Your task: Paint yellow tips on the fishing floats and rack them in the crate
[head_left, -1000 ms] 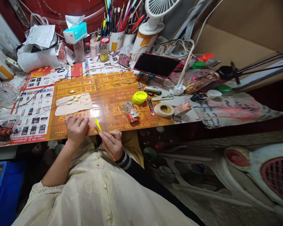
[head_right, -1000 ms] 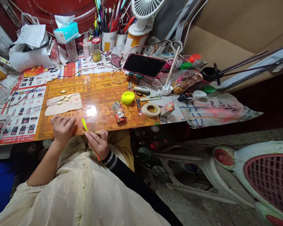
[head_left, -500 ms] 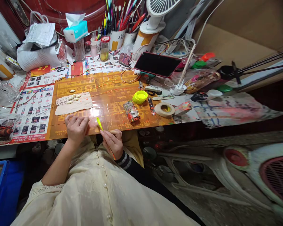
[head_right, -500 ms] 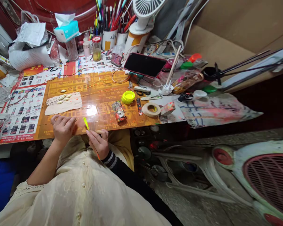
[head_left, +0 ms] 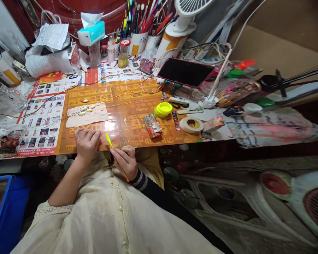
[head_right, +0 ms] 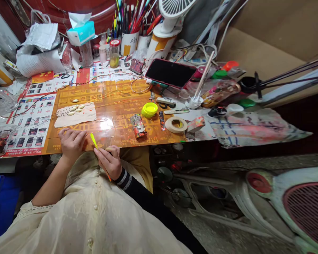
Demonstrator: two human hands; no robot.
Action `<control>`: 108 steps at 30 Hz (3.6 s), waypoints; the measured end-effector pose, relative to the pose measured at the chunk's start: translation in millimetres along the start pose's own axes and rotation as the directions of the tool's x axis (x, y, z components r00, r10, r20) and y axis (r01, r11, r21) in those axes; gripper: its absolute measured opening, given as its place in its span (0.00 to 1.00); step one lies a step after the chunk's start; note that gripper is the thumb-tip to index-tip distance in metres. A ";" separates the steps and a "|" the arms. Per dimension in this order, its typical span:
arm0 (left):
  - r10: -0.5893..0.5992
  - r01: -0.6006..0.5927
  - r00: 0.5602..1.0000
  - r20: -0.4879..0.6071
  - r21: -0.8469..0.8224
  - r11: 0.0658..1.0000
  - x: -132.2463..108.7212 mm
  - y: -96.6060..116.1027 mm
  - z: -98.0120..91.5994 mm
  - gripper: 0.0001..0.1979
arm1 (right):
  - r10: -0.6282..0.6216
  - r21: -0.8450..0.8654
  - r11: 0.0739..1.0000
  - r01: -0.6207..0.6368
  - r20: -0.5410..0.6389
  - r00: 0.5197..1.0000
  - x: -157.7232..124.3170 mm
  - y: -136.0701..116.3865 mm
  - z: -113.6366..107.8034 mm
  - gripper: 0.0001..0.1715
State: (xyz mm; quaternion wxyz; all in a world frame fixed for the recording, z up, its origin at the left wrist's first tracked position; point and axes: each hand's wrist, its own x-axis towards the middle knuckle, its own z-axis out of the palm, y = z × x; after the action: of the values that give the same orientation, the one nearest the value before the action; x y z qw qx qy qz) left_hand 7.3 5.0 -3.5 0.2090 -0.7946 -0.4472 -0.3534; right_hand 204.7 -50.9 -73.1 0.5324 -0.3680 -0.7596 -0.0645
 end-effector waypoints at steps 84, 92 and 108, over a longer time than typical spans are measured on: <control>-0.116 0.116 0.993 0.017 -0.019 0.993 -25.7 -18.6 -14.4 0.13 | -0.082 0.017 0.997 0.081 0.046 0.996 -0.9 -11.9 29.2 0.38; -0.097 0.097 0.995 0.000 -0.015 0.995 -24.4 -17.5 -15.7 0.12 | -0.094 -0.002 0.996 0.094 0.044 0.995 6.7 -16.3 30.0 0.37; -0.128 0.130 0.991 0.038 -0.034 0.991 -27.7 -19.2 -15.1 0.14 | -0.067 -0.033 0.997 0.069 0.067 0.995 8.2 -20.1 30.4 0.36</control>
State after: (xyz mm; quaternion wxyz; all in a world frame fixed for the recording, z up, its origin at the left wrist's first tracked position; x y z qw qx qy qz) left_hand -24.6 -10.6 -13.9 0.1634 -0.7738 -0.4949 -0.3599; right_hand 167.6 -46.4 -73.1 0.4978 -0.3532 -0.7877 -0.0839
